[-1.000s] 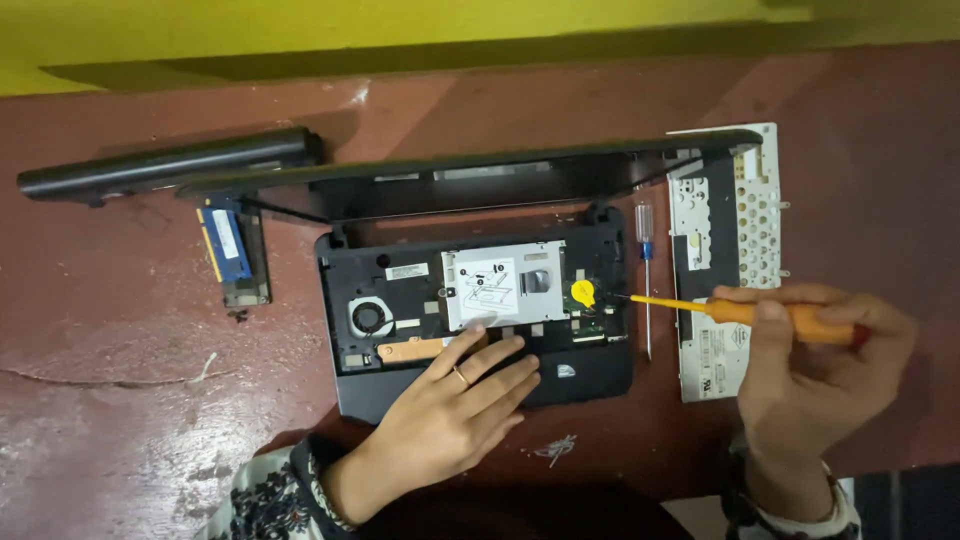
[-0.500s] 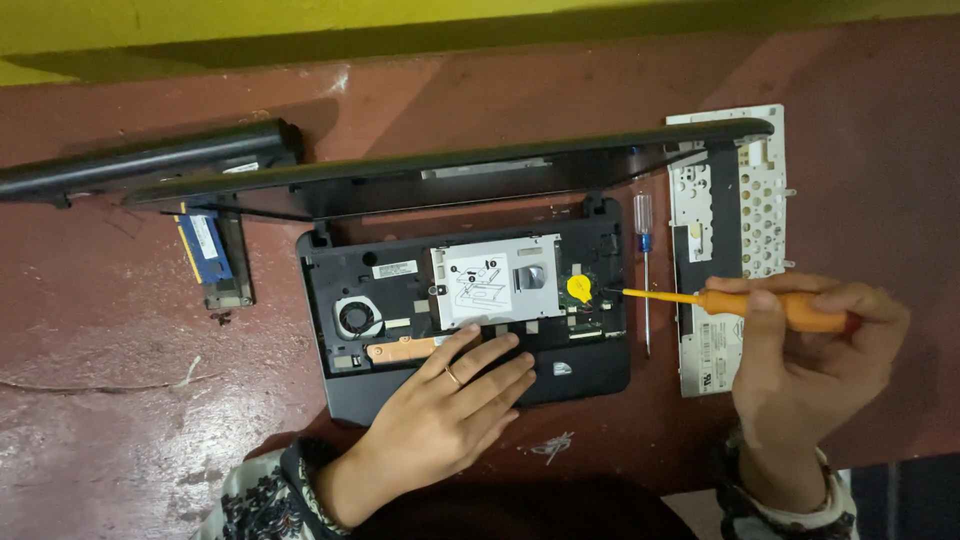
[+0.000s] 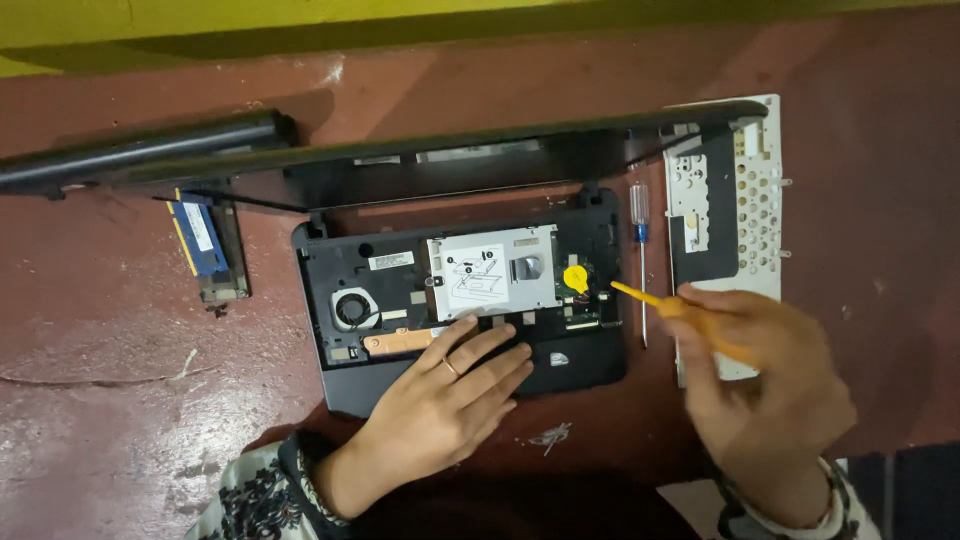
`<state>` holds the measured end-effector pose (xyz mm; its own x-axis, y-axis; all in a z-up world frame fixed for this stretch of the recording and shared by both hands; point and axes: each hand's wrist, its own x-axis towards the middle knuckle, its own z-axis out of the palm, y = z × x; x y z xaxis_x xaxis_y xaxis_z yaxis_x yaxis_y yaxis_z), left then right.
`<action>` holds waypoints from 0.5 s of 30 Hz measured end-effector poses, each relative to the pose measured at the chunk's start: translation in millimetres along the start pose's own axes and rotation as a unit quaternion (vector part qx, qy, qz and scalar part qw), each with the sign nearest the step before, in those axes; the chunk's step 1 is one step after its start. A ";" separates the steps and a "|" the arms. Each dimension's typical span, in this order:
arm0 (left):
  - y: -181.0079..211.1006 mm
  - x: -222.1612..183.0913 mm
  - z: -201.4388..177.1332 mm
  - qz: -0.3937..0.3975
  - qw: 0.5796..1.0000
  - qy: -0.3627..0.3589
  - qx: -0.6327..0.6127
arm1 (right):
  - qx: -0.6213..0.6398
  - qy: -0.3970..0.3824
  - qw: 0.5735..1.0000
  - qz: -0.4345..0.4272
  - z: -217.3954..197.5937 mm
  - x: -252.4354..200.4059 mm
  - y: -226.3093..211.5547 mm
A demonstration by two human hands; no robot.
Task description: Disassembling and reassembling laptop components including the keyboard and internal screws using a screwdriver.
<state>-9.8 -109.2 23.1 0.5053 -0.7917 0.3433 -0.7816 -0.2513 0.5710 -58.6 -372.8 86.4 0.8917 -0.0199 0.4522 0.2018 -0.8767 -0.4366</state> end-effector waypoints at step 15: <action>2.7 46.7 -18.1 -0.020 0.996 0.056 -0.072 | -0.268 -0.282 0.921 -0.023 -51.2 47.9 -16.9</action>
<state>18.2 -136.7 54.2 0.5793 -0.7132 0.3948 -0.7037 -0.1931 0.6837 -40.0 -383.6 155.3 0.9862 0.1435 -0.0821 0.1505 -0.9848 0.0872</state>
